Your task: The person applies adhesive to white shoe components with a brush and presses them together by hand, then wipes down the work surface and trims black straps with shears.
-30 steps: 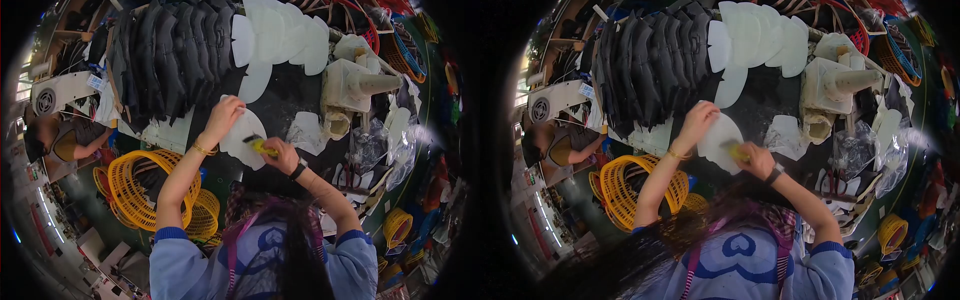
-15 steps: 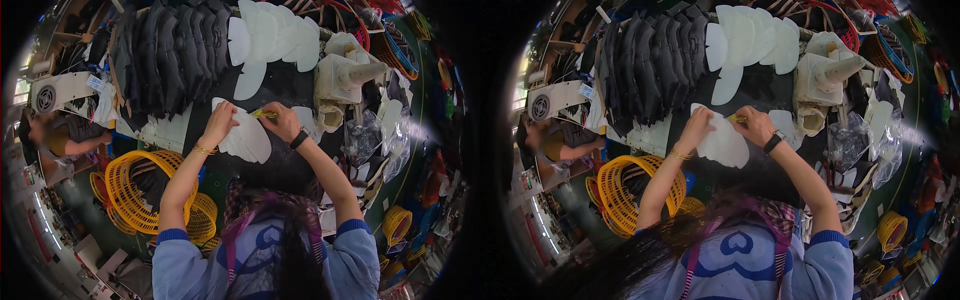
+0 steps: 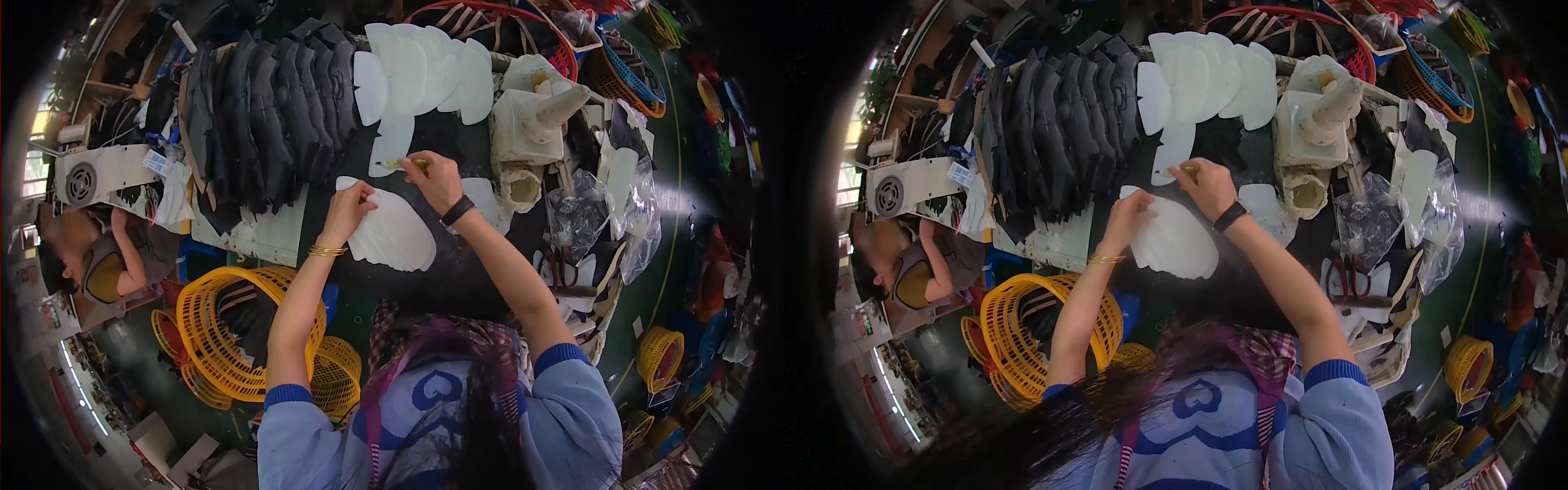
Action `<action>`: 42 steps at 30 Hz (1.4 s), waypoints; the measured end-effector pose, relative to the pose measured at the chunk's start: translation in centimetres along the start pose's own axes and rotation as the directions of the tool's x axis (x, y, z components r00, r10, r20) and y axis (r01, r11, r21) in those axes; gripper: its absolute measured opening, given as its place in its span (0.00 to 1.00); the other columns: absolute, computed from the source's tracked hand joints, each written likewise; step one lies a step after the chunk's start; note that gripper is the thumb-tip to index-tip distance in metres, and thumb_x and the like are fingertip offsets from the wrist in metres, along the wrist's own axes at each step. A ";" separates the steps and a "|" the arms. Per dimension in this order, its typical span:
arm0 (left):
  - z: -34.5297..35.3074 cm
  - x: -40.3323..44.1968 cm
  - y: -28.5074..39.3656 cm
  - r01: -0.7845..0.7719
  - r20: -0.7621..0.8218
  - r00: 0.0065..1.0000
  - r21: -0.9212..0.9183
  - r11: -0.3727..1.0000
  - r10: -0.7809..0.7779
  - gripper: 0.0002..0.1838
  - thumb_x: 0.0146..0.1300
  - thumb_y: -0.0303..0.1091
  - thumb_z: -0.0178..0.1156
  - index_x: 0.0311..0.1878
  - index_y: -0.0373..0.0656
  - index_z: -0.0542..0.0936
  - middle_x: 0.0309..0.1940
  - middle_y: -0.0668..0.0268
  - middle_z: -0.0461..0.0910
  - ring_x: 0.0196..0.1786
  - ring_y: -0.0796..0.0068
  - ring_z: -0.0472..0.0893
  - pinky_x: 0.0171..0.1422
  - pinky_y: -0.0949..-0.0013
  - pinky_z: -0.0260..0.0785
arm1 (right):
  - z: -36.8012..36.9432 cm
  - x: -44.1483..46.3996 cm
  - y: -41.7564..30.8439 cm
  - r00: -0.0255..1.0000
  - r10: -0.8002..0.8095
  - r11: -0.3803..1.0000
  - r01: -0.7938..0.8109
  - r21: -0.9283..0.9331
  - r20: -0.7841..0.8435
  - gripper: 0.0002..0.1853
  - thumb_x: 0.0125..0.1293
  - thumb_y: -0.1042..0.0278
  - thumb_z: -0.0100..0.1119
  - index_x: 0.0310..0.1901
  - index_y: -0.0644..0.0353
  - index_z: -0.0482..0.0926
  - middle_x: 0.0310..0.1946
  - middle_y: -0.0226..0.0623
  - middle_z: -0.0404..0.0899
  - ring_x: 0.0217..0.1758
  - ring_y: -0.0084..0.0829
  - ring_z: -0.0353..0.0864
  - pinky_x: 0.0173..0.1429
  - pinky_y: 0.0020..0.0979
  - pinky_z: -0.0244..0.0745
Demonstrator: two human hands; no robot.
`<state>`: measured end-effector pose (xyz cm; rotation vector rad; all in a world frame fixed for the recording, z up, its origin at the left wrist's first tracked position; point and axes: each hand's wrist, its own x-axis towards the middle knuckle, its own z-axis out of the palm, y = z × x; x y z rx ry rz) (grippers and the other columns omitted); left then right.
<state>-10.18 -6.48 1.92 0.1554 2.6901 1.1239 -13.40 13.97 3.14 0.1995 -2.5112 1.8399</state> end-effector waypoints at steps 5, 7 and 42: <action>-1.0 -1.4 0.3 0.086 -0.064 0.993 -0.123 0.989 -0.094 0.10 0.49 0.26 0.66 0.36 0.37 0.79 0.25 0.60 0.80 0.28 0.70 0.79 0.37 0.72 0.70 | -12.1 -2.6 -2.7 0.954 0.074 0.976 -0.128 -0.175 -0.289 0.15 0.58 0.60 0.64 0.28 0.65 0.78 0.12 0.39 0.75 0.13 0.29 0.76 0.21 0.28 0.68; -2.6 -1.6 0.9 0.170 0.053 0.985 -0.265 0.949 -0.162 0.08 0.52 0.25 0.64 0.36 0.35 0.80 0.24 0.65 0.80 0.29 0.79 0.77 0.36 0.75 0.69 | -16.4 -4.0 -2.1 0.946 -0.055 0.838 -0.130 -0.530 -0.319 0.16 0.56 0.58 0.65 0.27 0.66 0.77 0.15 0.44 0.75 0.19 0.40 0.78 0.25 0.35 0.70; 9.1 -8.3 6.9 -0.638 -0.010 0.756 0.207 0.741 0.654 0.14 0.48 0.24 0.58 0.41 0.38 0.75 0.41 0.61 0.75 0.46 0.63 0.78 0.43 0.68 0.75 | -14.4 -7.8 1.2 0.875 0.416 0.868 -0.463 -0.179 -0.248 0.20 0.62 0.56 0.60 0.28 0.70 0.77 0.19 0.39 0.79 0.14 0.24 0.76 0.20 0.28 0.69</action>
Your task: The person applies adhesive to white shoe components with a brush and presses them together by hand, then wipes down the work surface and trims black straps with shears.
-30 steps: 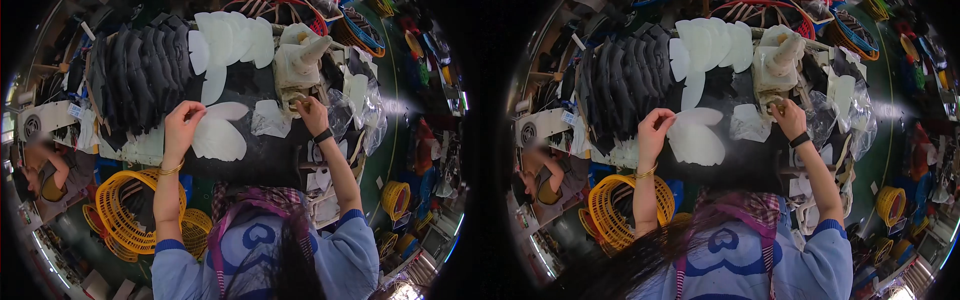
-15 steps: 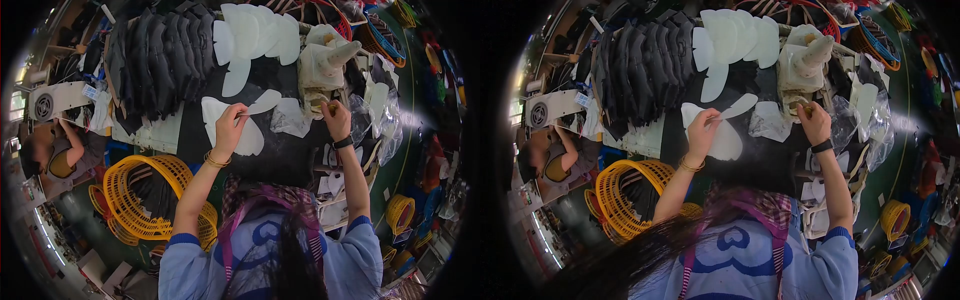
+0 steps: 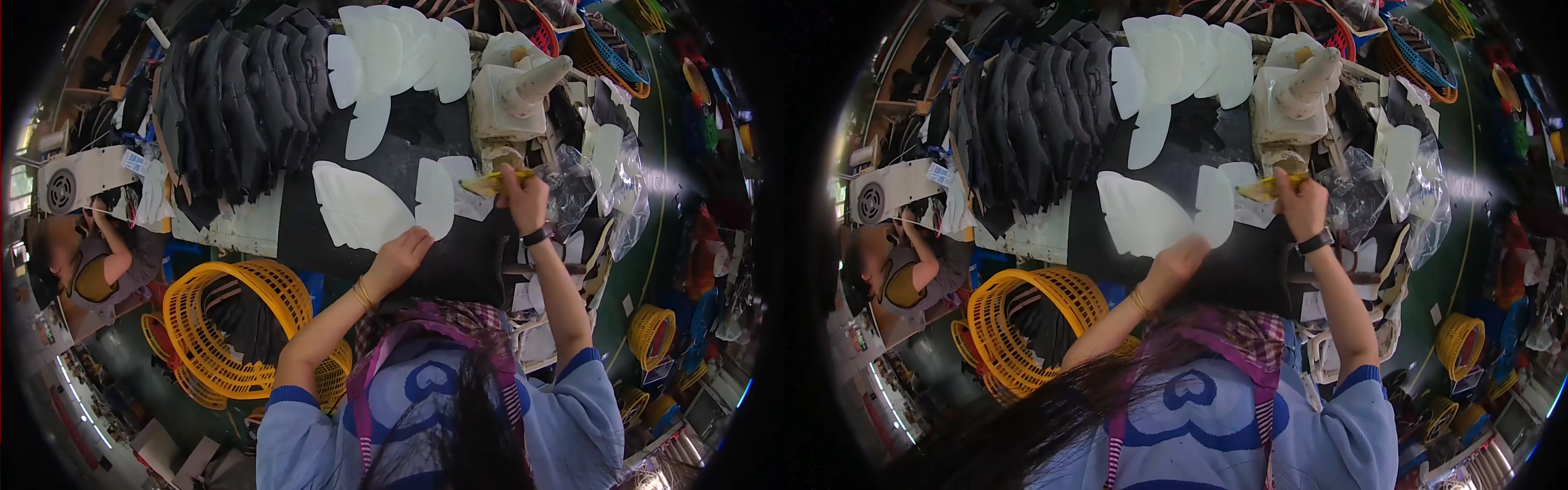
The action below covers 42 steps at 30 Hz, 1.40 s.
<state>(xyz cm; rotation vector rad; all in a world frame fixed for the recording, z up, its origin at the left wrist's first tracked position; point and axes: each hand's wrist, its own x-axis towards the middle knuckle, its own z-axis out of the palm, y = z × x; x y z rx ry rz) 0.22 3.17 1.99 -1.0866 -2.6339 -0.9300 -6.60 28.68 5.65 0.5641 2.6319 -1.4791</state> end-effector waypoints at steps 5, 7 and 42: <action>2.7 -1.5 0.0 -0.028 0.066 0.997 -0.014 1.000 0.029 0.15 0.49 0.27 0.57 0.43 0.38 0.73 0.43 0.61 0.73 0.51 0.64 0.76 0.44 0.69 0.74 | 7.2 1.8 0.1 0.936 -0.336 0.936 0.320 0.143 0.101 0.15 0.60 0.59 0.62 0.31 0.66 0.78 0.22 0.42 0.79 0.21 0.32 0.80 0.26 0.28 0.72; 2.5 -1.6 0.0 -0.016 0.050 0.999 -0.016 1.000 0.017 0.13 0.50 0.28 0.57 0.41 0.38 0.73 0.42 0.61 0.73 0.49 0.64 0.76 0.43 0.69 0.74 | 8.1 2.3 0.6 0.833 -0.551 0.834 0.549 0.052 0.046 0.12 0.57 0.60 0.64 0.31 0.61 0.77 0.26 0.39 0.79 0.23 0.37 0.79 0.27 0.30 0.73; 0.7 20.4 -15.8 -0.185 0.066 0.981 0.056 0.981 0.181 0.05 0.54 0.30 0.57 0.35 0.44 0.75 0.32 0.69 0.75 0.37 0.69 0.78 0.34 0.69 0.72 | -2.1 0.1 0.0 0.917 -0.382 0.916 0.361 -0.173 -0.110 0.06 0.53 0.74 0.63 0.27 0.63 0.75 0.22 0.39 0.75 0.22 0.34 0.78 0.28 0.27 0.71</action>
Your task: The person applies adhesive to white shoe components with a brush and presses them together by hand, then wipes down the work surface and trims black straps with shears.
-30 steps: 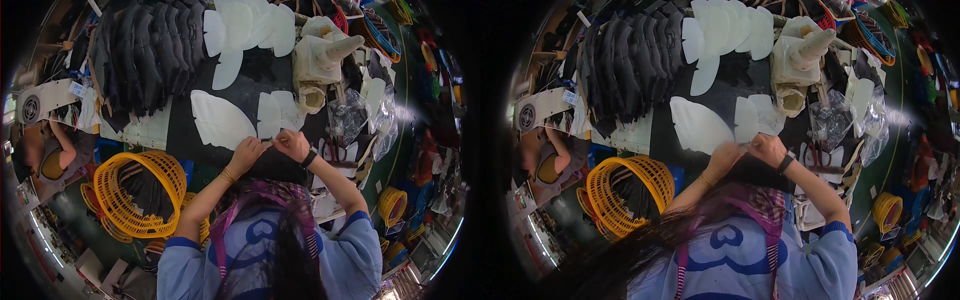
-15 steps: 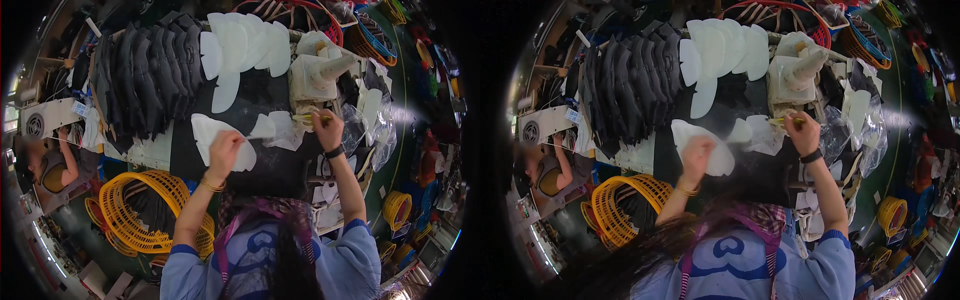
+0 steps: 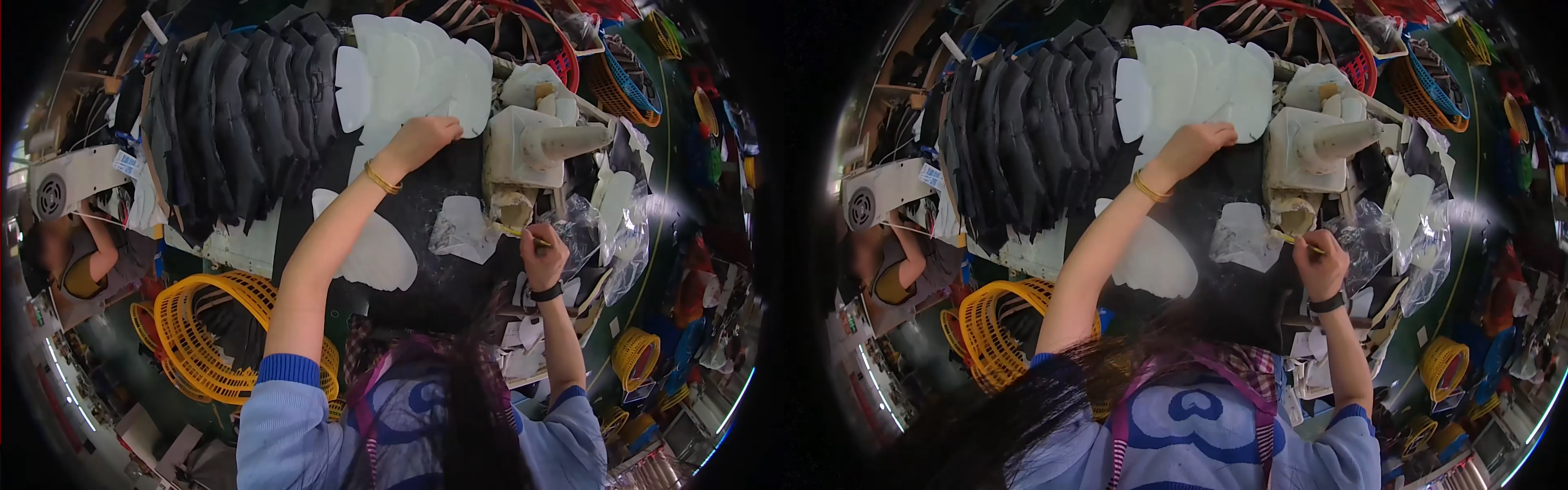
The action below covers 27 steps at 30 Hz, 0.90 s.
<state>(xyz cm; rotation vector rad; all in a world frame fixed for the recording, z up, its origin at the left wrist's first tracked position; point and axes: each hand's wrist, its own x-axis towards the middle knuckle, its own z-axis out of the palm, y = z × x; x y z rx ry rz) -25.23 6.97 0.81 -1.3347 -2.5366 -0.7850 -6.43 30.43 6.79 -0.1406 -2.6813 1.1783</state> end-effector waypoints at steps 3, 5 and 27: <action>1.6 -0.7 0.6 0.183 0.038 0.983 -0.189 0.965 -0.179 0.08 0.56 0.35 0.61 0.35 0.42 0.75 0.33 0.65 0.78 0.35 0.63 0.79 0.36 0.64 0.71 | 0.6 0.9 -1.5 0.998 0.031 0.998 -0.033 0.049 0.050 0.06 0.52 0.74 0.64 0.27 0.63 0.75 0.22 0.39 0.75 0.22 0.33 0.78 0.28 0.27 0.71; -0.4 0.3 2.6 0.112 -0.170 0.976 -0.151 0.982 -0.138 0.09 0.56 0.34 0.62 0.34 0.41 0.74 0.31 0.63 0.76 0.34 0.63 0.78 0.34 0.64 0.70 | 0.8 1.1 -1.6 0.998 0.016 0.998 -0.020 0.064 0.062 0.06 0.52 0.74 0.64 0.27 0.63 0.75 0.22 0.38 0.75 0.21 0.33 0.77 0.28 0.26 0.71; -5.7 -22.3 19.9 0.826 0.339 0.563 -0.273 0.494 -0.754 0.11 0.61 0.40 0.57 0.32 0.42 0.73 0.22 0.57 0.77 0.29 0.54 0.78 0.31 0.57 0.67 | 16.5 -0.9 -6.3 0.808 -0.407 0.852 0.168 0.495 0.425 0.08 0.53 0.72 0.64 0.32 0.63 0.75 0.30 0.41 0.78 0.29 0.36 0.82 0.33 0.29 0.77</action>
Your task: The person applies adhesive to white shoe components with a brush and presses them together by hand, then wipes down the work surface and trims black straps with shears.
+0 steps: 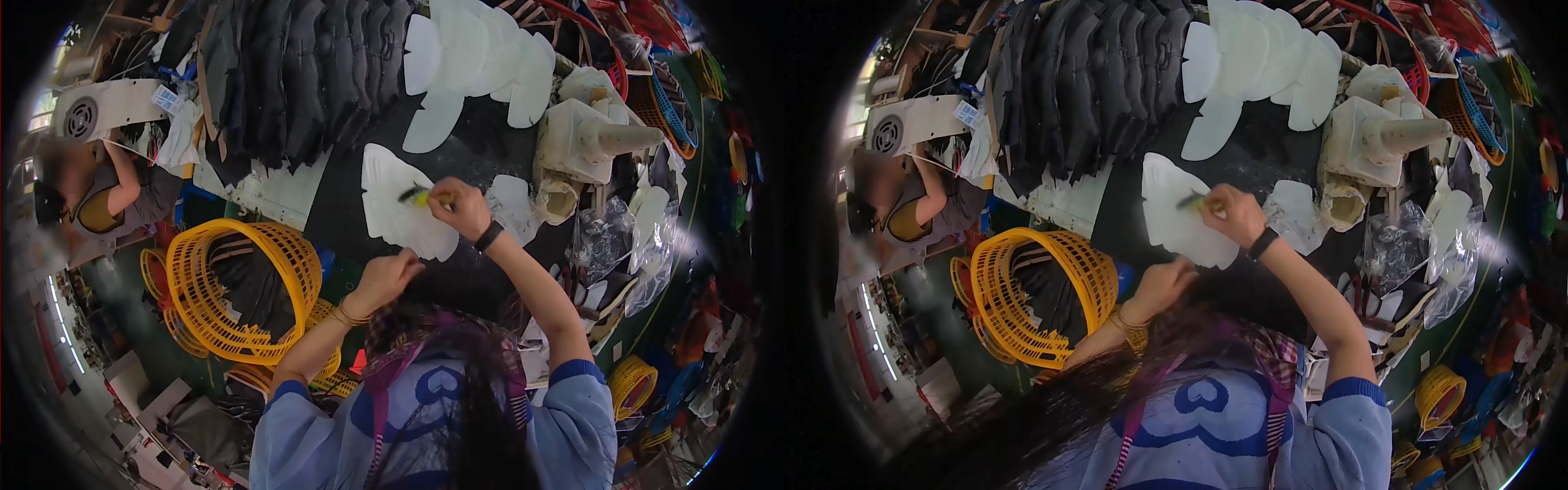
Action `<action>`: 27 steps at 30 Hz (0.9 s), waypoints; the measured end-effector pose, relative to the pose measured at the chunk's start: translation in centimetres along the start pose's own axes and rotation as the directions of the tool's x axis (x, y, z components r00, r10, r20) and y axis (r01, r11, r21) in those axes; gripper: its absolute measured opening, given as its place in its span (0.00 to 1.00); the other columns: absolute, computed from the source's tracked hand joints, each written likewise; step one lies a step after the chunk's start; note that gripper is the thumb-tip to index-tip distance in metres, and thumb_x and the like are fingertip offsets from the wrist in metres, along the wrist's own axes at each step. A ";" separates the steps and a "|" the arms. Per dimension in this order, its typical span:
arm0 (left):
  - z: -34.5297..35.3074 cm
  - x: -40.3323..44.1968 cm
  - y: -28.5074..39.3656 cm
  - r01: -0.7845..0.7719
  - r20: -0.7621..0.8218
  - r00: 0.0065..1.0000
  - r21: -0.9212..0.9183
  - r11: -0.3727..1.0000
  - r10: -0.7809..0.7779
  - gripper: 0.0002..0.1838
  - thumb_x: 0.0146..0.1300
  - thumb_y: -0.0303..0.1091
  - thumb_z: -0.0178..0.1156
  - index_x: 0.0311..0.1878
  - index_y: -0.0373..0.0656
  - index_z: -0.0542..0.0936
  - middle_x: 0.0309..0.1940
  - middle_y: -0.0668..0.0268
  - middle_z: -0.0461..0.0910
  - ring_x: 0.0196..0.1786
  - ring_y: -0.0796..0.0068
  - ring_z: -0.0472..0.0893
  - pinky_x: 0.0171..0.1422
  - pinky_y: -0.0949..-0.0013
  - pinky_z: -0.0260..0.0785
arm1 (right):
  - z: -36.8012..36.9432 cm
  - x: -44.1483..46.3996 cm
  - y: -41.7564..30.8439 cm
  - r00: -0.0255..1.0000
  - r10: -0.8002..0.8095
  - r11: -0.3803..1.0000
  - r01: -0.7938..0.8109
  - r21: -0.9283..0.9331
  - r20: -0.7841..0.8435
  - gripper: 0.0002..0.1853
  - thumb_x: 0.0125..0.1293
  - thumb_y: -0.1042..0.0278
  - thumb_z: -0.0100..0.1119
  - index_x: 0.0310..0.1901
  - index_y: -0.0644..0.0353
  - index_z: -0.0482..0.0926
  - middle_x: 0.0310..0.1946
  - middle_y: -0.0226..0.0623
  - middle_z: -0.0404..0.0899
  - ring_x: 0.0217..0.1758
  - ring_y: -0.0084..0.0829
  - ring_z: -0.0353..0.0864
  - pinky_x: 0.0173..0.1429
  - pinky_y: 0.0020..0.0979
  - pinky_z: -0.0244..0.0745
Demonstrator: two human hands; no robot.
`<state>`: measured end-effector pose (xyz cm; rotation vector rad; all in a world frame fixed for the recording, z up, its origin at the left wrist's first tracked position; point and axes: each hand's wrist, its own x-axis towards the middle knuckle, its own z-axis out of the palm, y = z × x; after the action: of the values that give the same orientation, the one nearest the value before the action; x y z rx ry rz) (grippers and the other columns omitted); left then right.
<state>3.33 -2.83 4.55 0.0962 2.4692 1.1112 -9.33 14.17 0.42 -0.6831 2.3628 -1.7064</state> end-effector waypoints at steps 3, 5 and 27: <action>-1.8 2.8 -2.3 -0.184 -0.389 0.907 -0.025 0.983 0.160 0.12 0.54 0.32 0.63 0.38 0.39 0.74 0.32 0.57 0.76 0.35 0.55 0.77 0.38 0.61 0.70 | -2.2 -6.4 0.3 0.984 -0.030 0.987 0.057 -0.148 0.177 0.10 0.50 0.67 0.67 0.27 0.60 0.75 0.24 0.36 0.78 0.25 0.35 0.81 0.29 0.29 0.76; -3.3 6.4 -2.6 -0.223 -0.469 0.849 0.098 0.970 0.243 0.15 0.50 0.29 0.65 0.41 0.39 0.74 0.39 0.60 0.74 0.42 0.57 0.75 0.44 0.63 0.70 | -3.4 -8.0 -0.8 0.965 0.072 0.984 -0.027 -0.178 0.253 0.11 0.50 0.64 0.68 0.24 0.59 0.75 0.20 0.35 0.77 0.23 0.34 0.81 0.27 0.29 0.75; -2.3 7.4 -1.3 -0.057 -0.241 0.955 0.422 0.905 0.173 0.28 0.42 0.34 0.71 0.47 0.44 0.71 0.45 0.64 0.70 0.49 0.62 0.70 0.47 0.59 0.61 | -17.2 -6.8 -2.7 0.810 0.048 0.775 -0.399 -0.490 -0.584 0.13 0.56 0.61 0.64 0.26 0.62 0.74 0.20 0.40 0.75 0.22 0.39 0.77 0.27 0.34 0.70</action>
<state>-4.14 -3.55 2.37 0.2318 2.9525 0.6615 -9.07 31.33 7.87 0.1063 3.2650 -1.1223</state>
